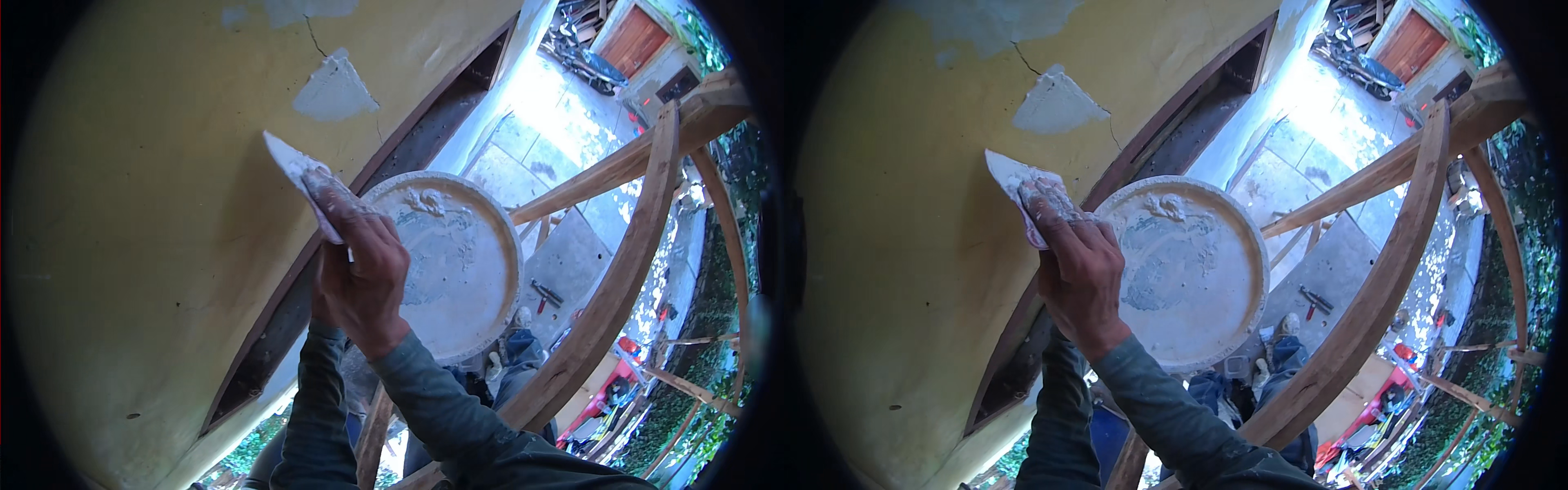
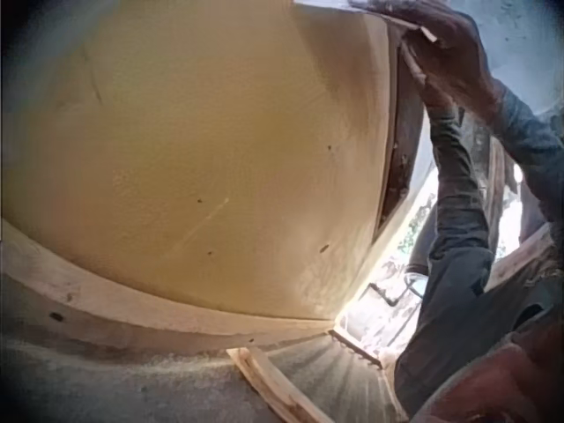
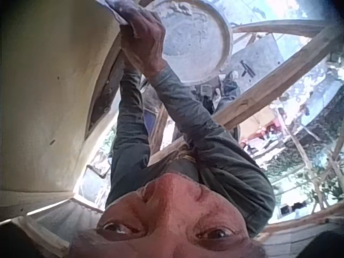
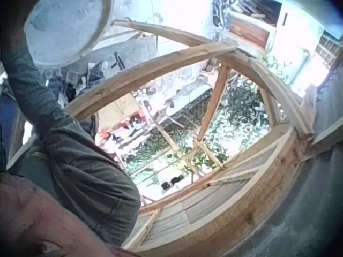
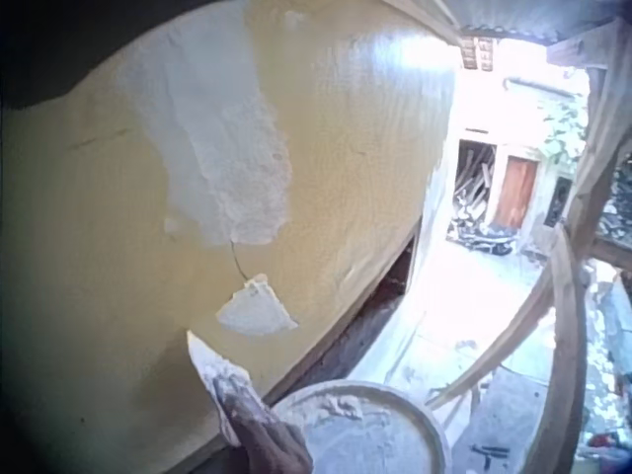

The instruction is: Applying plaster or joint compound to a wall using a putty knife or scraper.

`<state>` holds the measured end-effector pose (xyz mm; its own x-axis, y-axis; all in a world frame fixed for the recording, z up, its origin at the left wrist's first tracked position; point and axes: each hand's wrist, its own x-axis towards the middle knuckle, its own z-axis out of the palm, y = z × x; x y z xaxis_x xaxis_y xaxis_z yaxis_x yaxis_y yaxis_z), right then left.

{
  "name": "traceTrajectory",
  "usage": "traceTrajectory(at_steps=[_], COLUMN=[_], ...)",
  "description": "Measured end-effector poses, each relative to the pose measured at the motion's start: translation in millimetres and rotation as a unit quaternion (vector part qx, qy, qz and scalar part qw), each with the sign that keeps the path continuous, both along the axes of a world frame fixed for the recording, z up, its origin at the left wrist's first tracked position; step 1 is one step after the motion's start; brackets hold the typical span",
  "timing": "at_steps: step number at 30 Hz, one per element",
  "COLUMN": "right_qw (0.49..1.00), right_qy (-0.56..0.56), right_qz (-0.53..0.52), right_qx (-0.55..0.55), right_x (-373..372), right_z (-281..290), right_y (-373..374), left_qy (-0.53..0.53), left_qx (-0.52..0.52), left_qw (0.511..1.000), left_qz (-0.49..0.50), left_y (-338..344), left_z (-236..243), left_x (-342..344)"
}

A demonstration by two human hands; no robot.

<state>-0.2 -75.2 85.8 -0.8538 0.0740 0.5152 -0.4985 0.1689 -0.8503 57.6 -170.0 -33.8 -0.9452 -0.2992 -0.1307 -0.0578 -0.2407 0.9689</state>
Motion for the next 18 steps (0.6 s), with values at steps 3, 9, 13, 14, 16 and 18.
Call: traceTrajectory(at_steps=[3, 9, 13, 14, 16, 18], right_qw=[0.976, 0.951, 0.945, 0.948, 0.953, 0.960], right_qy=[-0.116, -0.251, -0.276, -0.261, -0.238, -0.212], right_qz=[-0.058, -0.009, -0.024, -0.044, -0.041, -0.044], right_qx=[-0.176, -0.181, -0.175, -0.177, -0.181, -0.177], right_x=[-15.4, -65.2, -76.7, -76.1, -73.0, -71.4], right_z=[15.9, -8.8, -6.2, -0.6, 15.7, 28.9], right_y=[9.1, 22.6, 17.9, 13.0, 7.8, 9.7], left_qy=[0.028, -0.116, -0.110, -0.112, -0.085, -0.087], left_qx=[0.000, -0.058, -0.061, -0.044, -0.059, -0.046], left_qw=[1.000, 0.992, 0.992, 0.993, 0.995, 0.995], left_qz=[0.006, -0.003, -0.002, 0.003, -0.009, 0.002], left_y=[8.2, 11.0, 18.9, 13.6, 4.0, 6.8], left_z=[3.2, 13.5, 12.2, 5.8, -5.1, -14.2], left_x=[-3.9, 11.4, 17.0, 23.3, 30.3, 33.7])
